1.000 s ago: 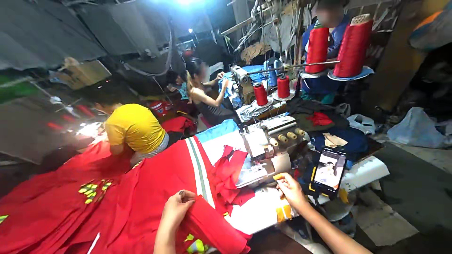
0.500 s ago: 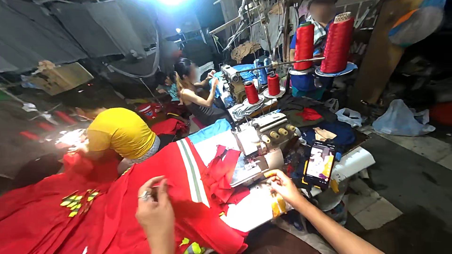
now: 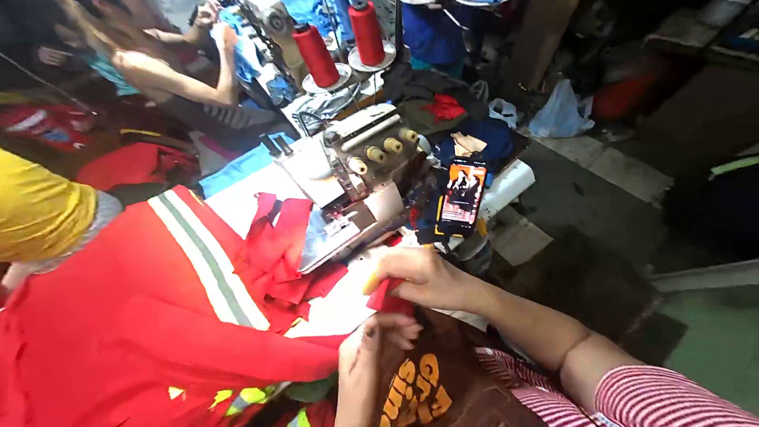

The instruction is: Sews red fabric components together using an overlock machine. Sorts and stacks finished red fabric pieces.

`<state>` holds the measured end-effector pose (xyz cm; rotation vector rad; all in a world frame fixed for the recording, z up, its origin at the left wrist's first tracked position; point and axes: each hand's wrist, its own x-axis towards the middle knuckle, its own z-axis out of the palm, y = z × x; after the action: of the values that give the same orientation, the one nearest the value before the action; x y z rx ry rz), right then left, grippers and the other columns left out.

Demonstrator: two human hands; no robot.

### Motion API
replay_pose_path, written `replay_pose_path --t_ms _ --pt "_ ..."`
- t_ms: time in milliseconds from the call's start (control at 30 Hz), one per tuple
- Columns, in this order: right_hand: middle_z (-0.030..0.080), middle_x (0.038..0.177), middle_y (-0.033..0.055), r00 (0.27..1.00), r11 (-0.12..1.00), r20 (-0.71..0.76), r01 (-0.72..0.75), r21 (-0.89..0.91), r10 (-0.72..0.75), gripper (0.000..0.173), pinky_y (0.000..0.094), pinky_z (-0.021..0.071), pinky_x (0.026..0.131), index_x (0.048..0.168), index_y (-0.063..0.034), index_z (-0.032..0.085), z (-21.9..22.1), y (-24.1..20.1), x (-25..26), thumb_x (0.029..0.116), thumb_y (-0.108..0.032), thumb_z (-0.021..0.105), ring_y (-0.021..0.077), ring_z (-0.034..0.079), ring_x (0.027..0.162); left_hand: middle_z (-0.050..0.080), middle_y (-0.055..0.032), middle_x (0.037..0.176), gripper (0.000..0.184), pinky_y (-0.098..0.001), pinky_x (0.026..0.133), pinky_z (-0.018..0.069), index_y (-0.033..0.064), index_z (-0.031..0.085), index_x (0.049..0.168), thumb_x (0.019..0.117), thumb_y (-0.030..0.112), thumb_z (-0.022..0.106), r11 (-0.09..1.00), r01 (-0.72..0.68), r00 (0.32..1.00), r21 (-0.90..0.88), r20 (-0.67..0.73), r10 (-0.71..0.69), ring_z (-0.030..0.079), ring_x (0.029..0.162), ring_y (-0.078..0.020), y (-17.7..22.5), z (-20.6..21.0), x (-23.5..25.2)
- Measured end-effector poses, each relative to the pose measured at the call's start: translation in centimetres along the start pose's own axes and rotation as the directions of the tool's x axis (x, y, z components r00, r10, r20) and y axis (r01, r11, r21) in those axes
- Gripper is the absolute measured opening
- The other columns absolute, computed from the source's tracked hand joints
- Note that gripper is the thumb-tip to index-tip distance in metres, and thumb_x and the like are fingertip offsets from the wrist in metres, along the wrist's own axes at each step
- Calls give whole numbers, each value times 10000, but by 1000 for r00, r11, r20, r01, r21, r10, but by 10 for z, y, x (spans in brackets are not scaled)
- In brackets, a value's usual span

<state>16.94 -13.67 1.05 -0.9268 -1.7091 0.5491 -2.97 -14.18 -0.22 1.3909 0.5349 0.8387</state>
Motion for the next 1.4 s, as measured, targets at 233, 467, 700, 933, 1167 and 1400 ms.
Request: replay_pose_path --t_ms 233,467,700,933,1167,1400 --pt "723 918 171 930 921 187 252 296 -315 88 313 577 818 955 54 727 -5 -41 -10 925 34 647 201 710 882 746 -173 1110 255 -365 833 638 11 626 1226 1067 141 475 722 213 914 -658 -127 -386 757 960 -233 3 -9 25" --pt "702 820 87 909 852 269 149 502 -318 147 231 552 683 933 7 684 -56 -71 -30 1003 -89 597 82 678 736 742 -94 1082 290 -295 806 630 -3 546 1276 1068 5 344 908 8 829 -420 -504 -241 744 921 -164 8 -52 53" --pt "715 845 101 921 888 245 179 424 -302 146 204 543 691 932 19 695 -61 -58 -36 1006 -65 602 69 680 757 733 -124 1096 358 -382 850 635 -42 479 1309 1129 139 228 973 -118 656 -197 -751 -73 754 950 -226 4 -63 59" --pt "713 962 145 966 997 248 61 47 -71 129 283 559 850 996 28 732 -24 -37 -22 992 -42 624 187 687 935 721 -28 994 153 -307 820 614 -30 624 1122 993 -45 541 994 -106 785 35 -611 105 712 888 -120 -22 -27 54" --pt "731 890 137 977 992 172 -127 0 126 129 245 552 772 1007 52 722 6 -26 -17 967 -52 658 133 693 826 742 -39 803 92 -267 705 624 -2 677 915 896 -91 673 986 -34 827 -164 -558 -64 725 737 -108 -21 11 52" --pt "713 1011 89 941 946 -155 -315 -79 301 93 261 587 830 986 -5 750 7 -11 -19 929 -61 701 109 682 952 747 -93 858 125 -323 783 622 -6 699 912 974 -31 594 882 -33 894 -470 -408 -184 731 805 -145 -25 11 46"
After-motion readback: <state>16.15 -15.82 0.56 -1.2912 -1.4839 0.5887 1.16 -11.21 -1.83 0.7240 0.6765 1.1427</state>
